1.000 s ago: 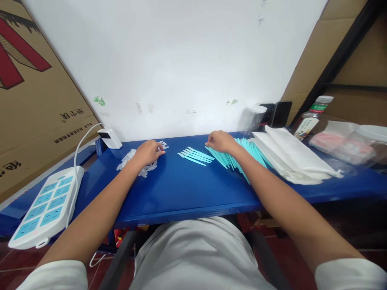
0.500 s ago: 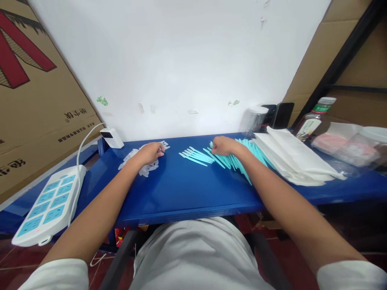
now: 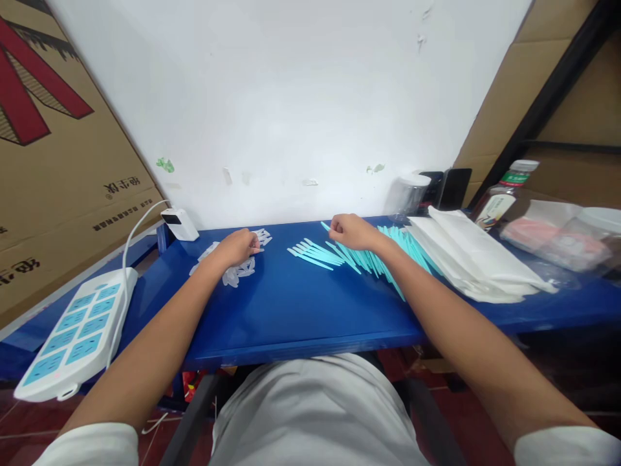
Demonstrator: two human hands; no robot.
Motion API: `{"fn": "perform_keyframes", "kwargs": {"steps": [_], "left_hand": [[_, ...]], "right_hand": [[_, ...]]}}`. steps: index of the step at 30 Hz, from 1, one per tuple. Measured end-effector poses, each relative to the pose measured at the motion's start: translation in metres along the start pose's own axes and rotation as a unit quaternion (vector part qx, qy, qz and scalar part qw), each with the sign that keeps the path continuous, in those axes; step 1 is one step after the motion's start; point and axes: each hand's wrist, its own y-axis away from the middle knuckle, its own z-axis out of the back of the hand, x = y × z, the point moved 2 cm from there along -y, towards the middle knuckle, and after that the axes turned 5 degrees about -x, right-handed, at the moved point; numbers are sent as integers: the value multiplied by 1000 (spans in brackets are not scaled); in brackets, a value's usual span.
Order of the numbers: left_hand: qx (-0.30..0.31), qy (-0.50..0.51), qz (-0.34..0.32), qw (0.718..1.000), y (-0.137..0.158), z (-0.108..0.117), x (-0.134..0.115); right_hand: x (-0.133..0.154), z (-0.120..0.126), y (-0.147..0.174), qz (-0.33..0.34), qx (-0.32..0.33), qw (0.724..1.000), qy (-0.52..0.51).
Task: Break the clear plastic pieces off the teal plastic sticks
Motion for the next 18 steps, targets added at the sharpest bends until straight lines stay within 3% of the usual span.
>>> {"fn": "perform_keyframes", "kwargs": {"steps": [7, 12, 18], "left_hand": [[-32, 138, -37, 989, 7, -1, -27], [-68, 295, -82, 950, 12, 6, -63], [-93, 419, -24, 903, 14, 9, -79]], "right_hand": [[13, -11, 5, 42, 38, 985, -165], [25, -16, 8, 60, 58, 972, -221], [30, -16, 6, 104, 28, 970, -216]]}}
